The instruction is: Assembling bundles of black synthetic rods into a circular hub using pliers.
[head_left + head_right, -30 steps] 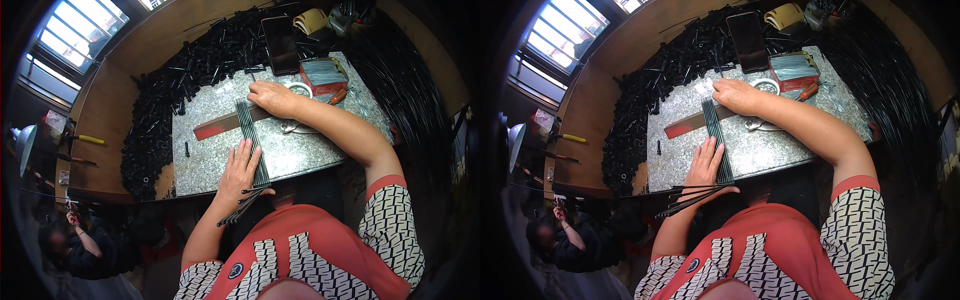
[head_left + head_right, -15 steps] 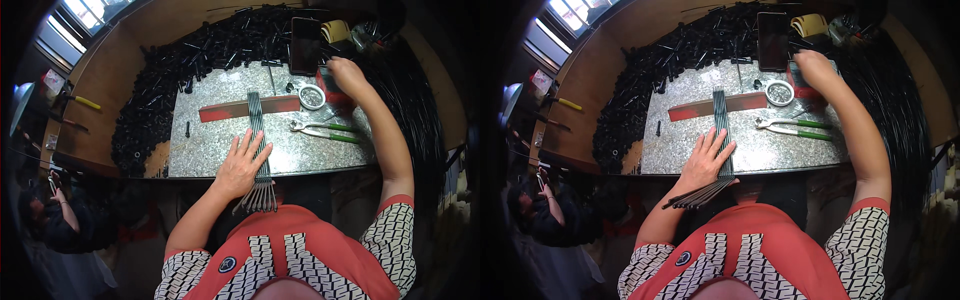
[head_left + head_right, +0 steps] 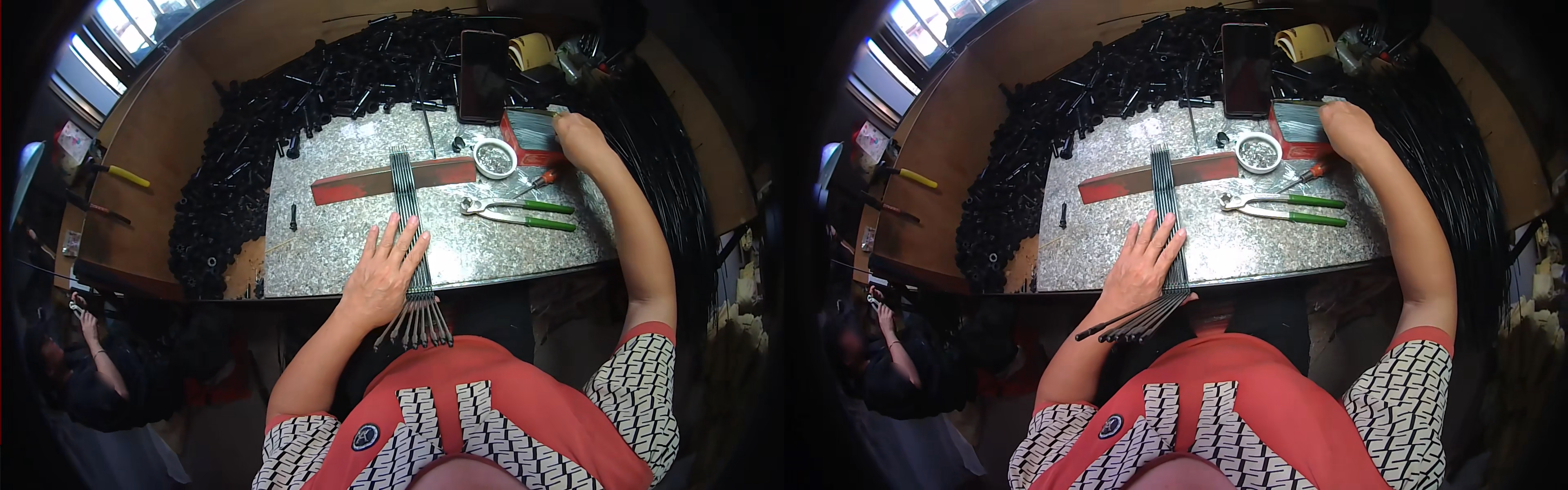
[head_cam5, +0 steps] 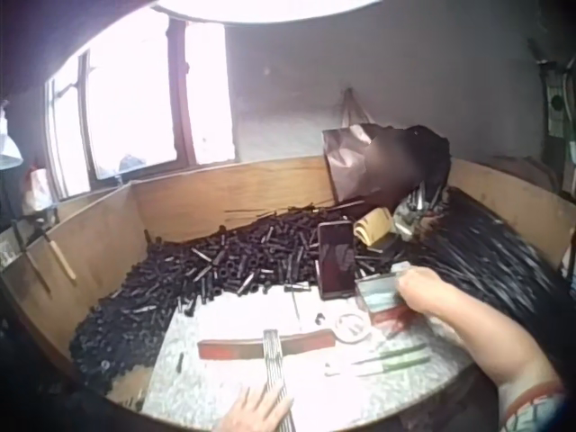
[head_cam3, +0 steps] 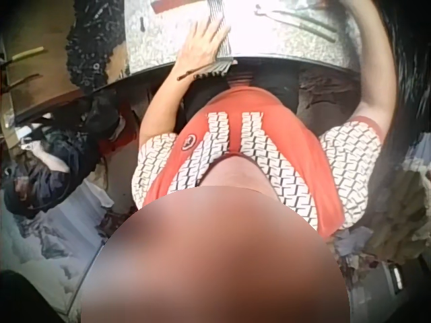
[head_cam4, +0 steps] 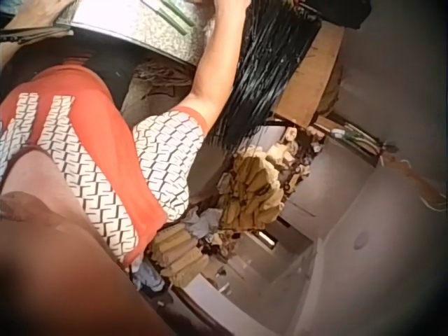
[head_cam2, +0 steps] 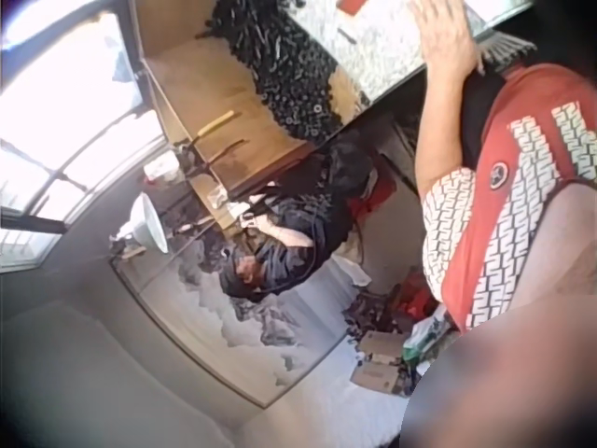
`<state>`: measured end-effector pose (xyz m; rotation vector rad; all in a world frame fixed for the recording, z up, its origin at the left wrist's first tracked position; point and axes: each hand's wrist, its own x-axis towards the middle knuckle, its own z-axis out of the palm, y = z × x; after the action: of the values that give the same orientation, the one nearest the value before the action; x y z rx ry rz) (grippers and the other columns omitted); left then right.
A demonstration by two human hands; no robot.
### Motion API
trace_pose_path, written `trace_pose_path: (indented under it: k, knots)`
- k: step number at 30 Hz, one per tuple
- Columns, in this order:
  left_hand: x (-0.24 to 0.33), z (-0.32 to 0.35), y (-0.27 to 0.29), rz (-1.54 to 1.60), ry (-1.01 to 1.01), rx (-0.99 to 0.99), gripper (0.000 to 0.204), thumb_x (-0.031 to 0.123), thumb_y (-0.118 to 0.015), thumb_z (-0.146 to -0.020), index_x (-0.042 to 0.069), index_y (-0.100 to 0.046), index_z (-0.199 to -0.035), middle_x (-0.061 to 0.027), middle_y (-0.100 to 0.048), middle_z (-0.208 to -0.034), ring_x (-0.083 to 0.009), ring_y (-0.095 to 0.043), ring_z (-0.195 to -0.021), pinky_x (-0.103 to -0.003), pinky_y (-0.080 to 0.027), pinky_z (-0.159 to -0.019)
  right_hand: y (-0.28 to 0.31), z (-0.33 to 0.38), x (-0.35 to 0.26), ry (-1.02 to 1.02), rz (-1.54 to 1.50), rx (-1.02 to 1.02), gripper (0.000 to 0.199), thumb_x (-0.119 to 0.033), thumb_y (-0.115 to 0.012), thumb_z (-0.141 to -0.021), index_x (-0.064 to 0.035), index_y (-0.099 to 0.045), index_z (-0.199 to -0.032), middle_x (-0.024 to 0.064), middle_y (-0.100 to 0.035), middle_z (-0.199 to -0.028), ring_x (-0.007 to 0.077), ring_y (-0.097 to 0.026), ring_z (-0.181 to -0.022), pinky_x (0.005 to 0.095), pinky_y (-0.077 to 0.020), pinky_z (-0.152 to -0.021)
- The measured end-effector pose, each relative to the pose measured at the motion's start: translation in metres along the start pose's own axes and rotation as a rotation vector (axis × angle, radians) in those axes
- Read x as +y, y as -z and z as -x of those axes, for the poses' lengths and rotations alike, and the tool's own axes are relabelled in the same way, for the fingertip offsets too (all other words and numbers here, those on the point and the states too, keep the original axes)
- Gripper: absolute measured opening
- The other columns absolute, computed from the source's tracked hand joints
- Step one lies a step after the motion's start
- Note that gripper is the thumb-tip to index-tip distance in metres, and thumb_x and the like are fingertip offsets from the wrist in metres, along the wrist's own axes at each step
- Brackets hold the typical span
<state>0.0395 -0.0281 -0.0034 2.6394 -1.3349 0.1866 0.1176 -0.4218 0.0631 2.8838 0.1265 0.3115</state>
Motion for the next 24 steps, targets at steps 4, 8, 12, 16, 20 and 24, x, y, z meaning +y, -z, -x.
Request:
trace_pose_path:
  k: [4, 8, 12, 16, 20, 24]
  knots:
    - [0.000, -0.001, 0.000, 0.000, -0.006, -0.002, 0.064, 0.006, -0.053, -0.079, 0.004, -0.035, -0.140, -0.0201, -0.031, -0.146, -0.0415, -0.027, -0.135, -0.055, -0.025, -0.108, 0.007, 0.000, -0.009, 0.066, -0.004, 0.229, 0.019, 0.004, -0.049, -0.076, 0.0016, -0.058, -0.092, 0.0216, -0.060, -0.094, 0.0366, -0.061, -0.091, 0.0432, -0.0502, -0.079]
    - [0.000, 0.002, 0.002, -0.010, 0.002, 0.006, 0.063, 0.005, -0.053, -0.079, 0.004, -0.036, -0.140, -0.0203, -0.032, -0.145, -0.0418, -0.029, -0.135, -0.055, -0.026, -0.107, 0.028, -0.016, -0.058, 0.061, -0.351, 0.161, 0.023, 0.005, -0.049, -0.076, 0.0007, -0.055, -0.097, 0.0178, -0.059, -0.097, 0.0356, -0.059, -0.094, 0.0421, -0.0487, -0.080]
    - [-0.001, 0.002, -0.001, -0.009, 0.001, 0.027, 0.061, 0.003, -0.051, -0.079, 0.004, -0.037, -0.139, -0.0202, -0.033, -0.145, -0.0423, -0.030, -0.134, -0.055, -0.027, -0.107, -0.001, -0.029, -0.109, 0.375, -0.513, 0.350, 0.029, 0.002, -0.053, -0.076, -0.0025, -0.058, -0.104, 0.0135, -0.058, -0.091, 0.0340, -0.059, -0.089, 0.0411, -0.0492, -0.076]
    - [0.001, 0.000, -0.001, -0.024, -0.012, 0.041, 0.060, 0.004, -0.051, -0.080, 0.004, -0.038, -0.138, -0.0201, -0.034, -0.144, -0.0424, -0.030, -0.134, -0.055, -0.028, -0.107, -0.012, -0.035, -0.139, 0.454, -0.444, 0.332, 0.029, -0.004, -0.056, -0.079, -0.0038, -0.061, -0.107, 0.0120, -0.057, -0.089, 0.0304, -0.059, -0.087, 0.0389, -0.0496, -0.076]
    - [0.001, 0.000, -0.003, 0.009, 0.001, 0.063, 0.058, 0.005, -0.051, -0.081, 0.004, -0.039, -0.138, -0.0203, -0.034, -0.144, -0.0423, -0.030, -0.134, -0.054, -0.027, -0.107, -0.019, -0.038, -0.152, 0.462, -0.388, 0.273, 0.026, -0.010, -0.053, -0.083, -0.0048, -0.062, -0.107, 0.0125, -0.057, -0.089, 0.0286, -0.059, -0.089, 0.0389, -0.0489, -0.077]
    - [-0.001, 0.001, -0.002, -0.041, -0.011, 0.048, 0.057, 0.007, -0.053, -0.081, 0.003, -0.039, -0.137, -0.0208, -0.034, -0.144, -0.0425, -0.030, -0.134, -0.054, -0.027, -0.107, -0.018, -0.040, -0.153, 0.433, -0.362, 0.246, 0.026, -0.012, -0.053, -0.084, -0.0053, -0.063, -0.107, 0.0133, -0.057, -0.089, 0.0294, -0.059, -0.088, 0.0398, -0.0488, -0.075]
